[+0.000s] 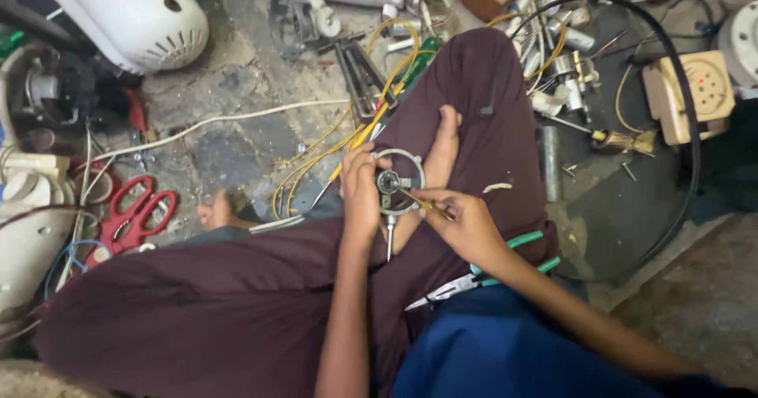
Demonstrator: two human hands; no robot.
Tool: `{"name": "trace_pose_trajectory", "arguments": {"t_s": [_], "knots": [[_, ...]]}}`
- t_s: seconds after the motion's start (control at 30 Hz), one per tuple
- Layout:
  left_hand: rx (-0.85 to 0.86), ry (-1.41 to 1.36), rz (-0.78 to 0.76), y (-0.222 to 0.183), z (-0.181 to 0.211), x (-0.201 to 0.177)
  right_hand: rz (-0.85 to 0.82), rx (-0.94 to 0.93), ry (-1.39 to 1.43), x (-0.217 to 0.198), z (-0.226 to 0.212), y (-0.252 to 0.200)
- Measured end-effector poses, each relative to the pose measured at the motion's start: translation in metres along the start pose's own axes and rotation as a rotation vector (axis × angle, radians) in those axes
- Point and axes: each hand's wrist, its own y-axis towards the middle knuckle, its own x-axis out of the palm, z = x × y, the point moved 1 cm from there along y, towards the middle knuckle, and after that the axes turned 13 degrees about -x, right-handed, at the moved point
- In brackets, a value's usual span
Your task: The person sits on the floor and uses a screwdriver and pliers to adjust and tighten screws on a circular metal electrical component held in their lap. They repeatedly rotate the component and manipulate small parts with the tools.
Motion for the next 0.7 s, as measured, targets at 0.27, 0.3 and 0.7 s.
{"name": "trace_pose_trajectory", "arguments": {"t_s": [0.27,0.3,0.7], "knots": [[-0.047,0.020,0.017,0.005,0.002,0.000,0.039,0.057,-0.092,0.000,0.005,0.001],[-0.056,0.021,0.020,0.004,0.002,0.000,0.030,0.083,-0.095,0.000,0.005,0.001],[-0.033,0.023,0.034,0.003,-0.004,0.002,-0.009,0.057,-0.098,-0.002,-0.009,-0.001]]}}
